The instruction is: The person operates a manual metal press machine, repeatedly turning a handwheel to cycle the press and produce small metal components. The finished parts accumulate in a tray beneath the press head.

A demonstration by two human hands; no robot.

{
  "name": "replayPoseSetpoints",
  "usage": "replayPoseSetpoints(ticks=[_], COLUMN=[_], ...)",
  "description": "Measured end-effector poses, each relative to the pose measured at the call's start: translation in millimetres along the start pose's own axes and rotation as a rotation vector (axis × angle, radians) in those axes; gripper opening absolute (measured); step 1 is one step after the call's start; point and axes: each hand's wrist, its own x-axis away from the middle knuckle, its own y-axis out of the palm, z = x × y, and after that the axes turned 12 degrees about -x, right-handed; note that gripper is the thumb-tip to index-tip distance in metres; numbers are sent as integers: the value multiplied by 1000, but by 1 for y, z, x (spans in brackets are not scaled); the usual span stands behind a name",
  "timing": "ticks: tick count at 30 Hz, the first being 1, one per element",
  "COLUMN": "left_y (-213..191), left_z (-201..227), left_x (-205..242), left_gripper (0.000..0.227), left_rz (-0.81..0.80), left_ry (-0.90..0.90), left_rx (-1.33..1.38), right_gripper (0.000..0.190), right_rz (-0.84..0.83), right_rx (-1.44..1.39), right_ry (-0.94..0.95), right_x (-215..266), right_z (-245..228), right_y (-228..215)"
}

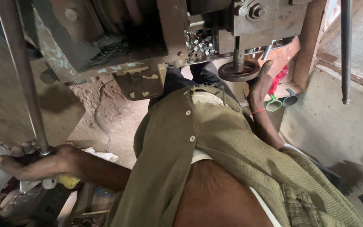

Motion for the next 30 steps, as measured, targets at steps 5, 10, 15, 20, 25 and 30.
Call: replayPoseSetpoints(ticks=[5,10,15,20,25,30], left_y=[-5,-1,7,-3,-22,-37], left_z=[-5,-1,7,5,-15,-29], left_x=[-3,-4,7,4,-20,-21], left_gripper=[57,60,63,68,68,83], left_rz=[9,37,51,29,-2,-289], left_ry=[21,15,23,84,172,1130], left_rx=[-34,-78,-186,-283,-383,-794], right_gripper=[89,80,53,35,35,35], right_rz=[34,-25,-363,-837,-499,-947], right_rx=[95,103,527,603,742,821], right_ry=[-33,-75,-26,-956,-59,-477], right_x=[1,11,27,-28,-34,-2], right_z=[-6,-11,33,76,30,33], right_y=[5,1,0,0,-62,-37])
